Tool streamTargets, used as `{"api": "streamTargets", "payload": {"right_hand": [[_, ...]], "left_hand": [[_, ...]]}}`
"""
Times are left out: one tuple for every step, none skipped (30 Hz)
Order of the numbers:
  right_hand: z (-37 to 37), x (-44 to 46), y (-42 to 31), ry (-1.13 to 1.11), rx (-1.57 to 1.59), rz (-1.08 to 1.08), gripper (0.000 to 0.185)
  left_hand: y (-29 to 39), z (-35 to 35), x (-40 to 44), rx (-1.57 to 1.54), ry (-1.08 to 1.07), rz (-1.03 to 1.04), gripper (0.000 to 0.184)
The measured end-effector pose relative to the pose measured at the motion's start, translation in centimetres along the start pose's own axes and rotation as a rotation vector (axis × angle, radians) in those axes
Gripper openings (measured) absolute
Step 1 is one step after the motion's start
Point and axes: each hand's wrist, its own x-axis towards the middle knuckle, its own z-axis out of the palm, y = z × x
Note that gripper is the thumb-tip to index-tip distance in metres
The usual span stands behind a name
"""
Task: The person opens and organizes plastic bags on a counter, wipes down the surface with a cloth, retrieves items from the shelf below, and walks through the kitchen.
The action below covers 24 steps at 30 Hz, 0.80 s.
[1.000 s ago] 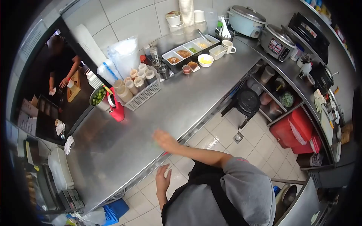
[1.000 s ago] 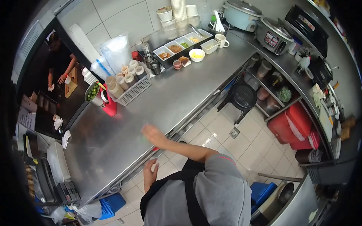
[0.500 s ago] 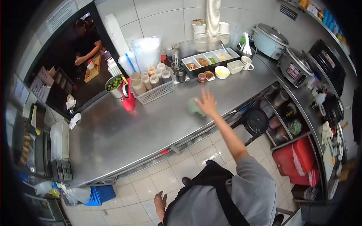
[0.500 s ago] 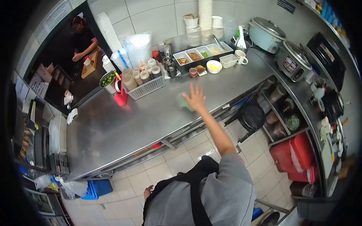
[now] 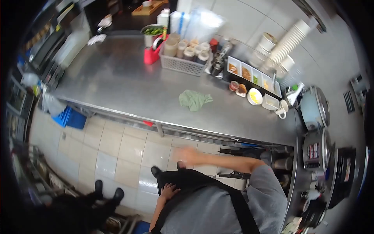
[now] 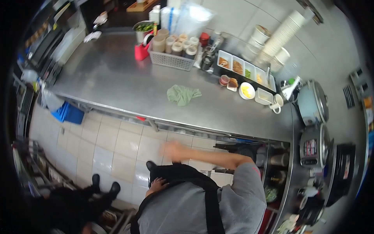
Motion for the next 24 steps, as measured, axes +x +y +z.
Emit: {"api": "streamTargets", "payload": {"right_hand": [[2.3,-2.3,-2.7,-0.162,-0.015,-0.136,0.043],[6.0,-5.4,-2.6,-0.242,0.057,-0.107,0.049],[7.7,-7.3,-2.8,-0.63,0.066,0.149,0.054],[8.6,-8.4,-2.8,-1.008,0.057,0.417,0.061],[9.0,-9.0,-2.6,-1.035,0.006,0.417,0.064],[8.9,-9.0,-2.9,-1.058,-0.043,0.418,0.068],[8.9,-8.9,-3.2,-1.129,-0.016,0.493,0.066],[8.2,-8.4,-4.1,-1.205,0.016,0.571,0.063],[8.1,-8.4,-4.8,-1.279,0.041,0.65,0.06],[10.8,-9.7,-4.0,-1.23,0.135,0.541,0.058],[14.0,-11.3,-2.8,-1.177,0.221,0.433,0.056],[16.8,-13.1,-1.3,-1.13,0.306,0.327,0.054],[15.8,-13.7,-2.4,-0.951,0.353,0.174,0.043],[15.2,-13.9,-3.1,-0.946,0.395,0.182,0.043],[15.2,-14.2,-3.6,-0.946,0.435,0.188,0.042],[15.4,-14.7,-4.3,-0.947,0.478,0.192,0.042],[16.0,-15.6,-4.7,-0.928,0.47,0.185,0.041],[16.7,-16.5,-4.9,-0.909,0.459,0.173,0.04],[17.3,-17.2,-5.0,-0.885,0.448,0.159,0.04],[17.6,-17.8,-5.6,-0.884,0.471,0.14,0.04],[17.8,-18.3,-6.1,-0.881,0.494,0.122,0.039],[17.8,-18.9,-6.7,-0.875,0.516,0.108,0.039],[17.1,-19.2,-8.2,-0.888,0.526,0.089,0.037],[16.1,-19.4,-9.2,-0.946,0.512,0.114,0.036]], "left_hand": [[0.0,1.7,-0.7,-0.057,0.102,0.047,0.062],[0.1,3.4,-1.4,-0.112,0.207,0.094,0.06],[0.2,5.0,-1.8,-0.162,0.316,0.144,0.058],[0.9,5.8,-2.7,-0.213,0.382,0.163,0.055],[2.3,5.9,-4.3,-0.259,0.449,0.185,0.052],[3.2,6.2,-5.2,-0.301,0.514,0.207,0.049],[3.2,7.8,-5.5,-0.223,0.496,0.232,0.034],[3.8,9.1,-6.3,-0.254,0.433,0.213,0.032],[4.5,10.3,-6.8,-0.283,0.374,0.196,0.031],[4.9,11.0,-7.1,-0.307,0.328,0.182,0.031],[5.1,12.2,-7.1,-0.313,0.355,0.147,0.033],[5.6,13.7,-7.4,-0.325,0.379,0.112,0.036],[6.3,15.4,-7.7,-0.346,0.395,0.075,0.04],[6.4,17.0,-7.8,-0.369,0.399,0.004,0.043],[6.5,18.2,-7.9,-0.395,0.402,-0.069,0.047],[6.6,19.5,-8.2,-0.423,0.402,-0.147,0.05],[7.3,19.7,-9.0,-0.52,0.499,-0.172,0.052],[7.5,20.9,-9.2,-0.534,0.486,-0.184,0.052],[7.7,22.0,-9.4,-0.546,0.476,-0.195,0.052],[7.8,22.9,-9.6,-0.554,0.464,-0.205,0.052],[8.3,23.2,-10.3,-0.604,0.456,-0.204,0.054],[8.9,23.7,-11.4,-0.638,0.44,-0.204,0.054],[9.6,23.6,-12.9,-0.67,0.424,-0.199,0.054],[10.3,23.9,-13.8,-0.707,0.404,-0.189,0.054]]}}
